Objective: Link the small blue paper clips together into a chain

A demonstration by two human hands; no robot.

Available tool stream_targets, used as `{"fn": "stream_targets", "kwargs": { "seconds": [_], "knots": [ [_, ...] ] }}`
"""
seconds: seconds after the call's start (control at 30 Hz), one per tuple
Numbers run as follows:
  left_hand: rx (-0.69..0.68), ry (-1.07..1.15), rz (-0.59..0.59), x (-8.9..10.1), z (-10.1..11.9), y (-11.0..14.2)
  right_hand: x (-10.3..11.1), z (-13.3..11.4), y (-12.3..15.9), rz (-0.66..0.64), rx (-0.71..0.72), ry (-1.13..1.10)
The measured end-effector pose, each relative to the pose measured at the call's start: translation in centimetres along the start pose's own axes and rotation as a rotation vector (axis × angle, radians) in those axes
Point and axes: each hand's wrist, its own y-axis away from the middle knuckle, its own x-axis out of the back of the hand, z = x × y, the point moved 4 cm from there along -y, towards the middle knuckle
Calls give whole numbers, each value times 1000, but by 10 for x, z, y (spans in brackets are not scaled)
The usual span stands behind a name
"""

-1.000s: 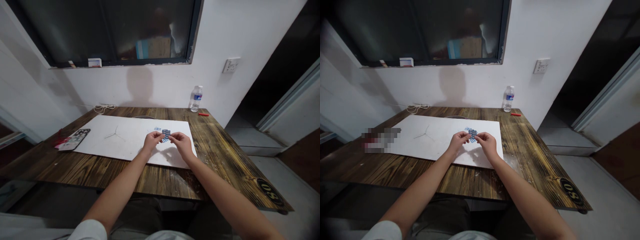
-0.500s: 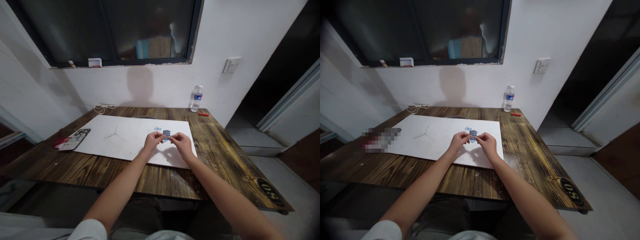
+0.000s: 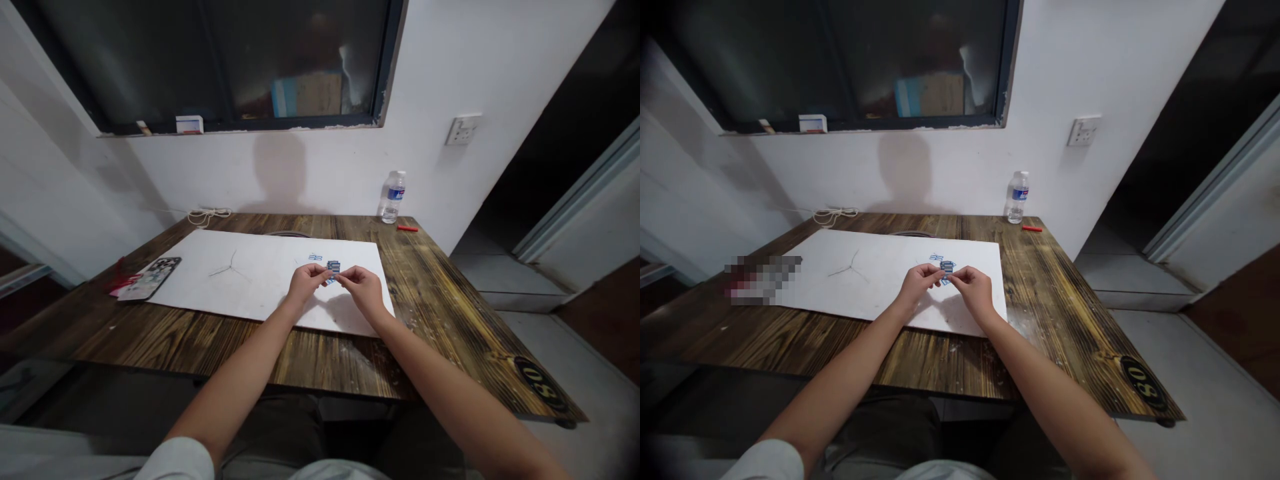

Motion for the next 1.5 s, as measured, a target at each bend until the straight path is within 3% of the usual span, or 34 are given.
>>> {"fn": "stream_targets", "kwargs": {
  "seconds": [0.83,1.5],
  "knots": [
    [-98,-158,-29,-1,2,3,0,-5,3,-17,62,87],
    [-51,-45,139,13,11,-1,0,1,0,-9,47,20]
  ]
}}
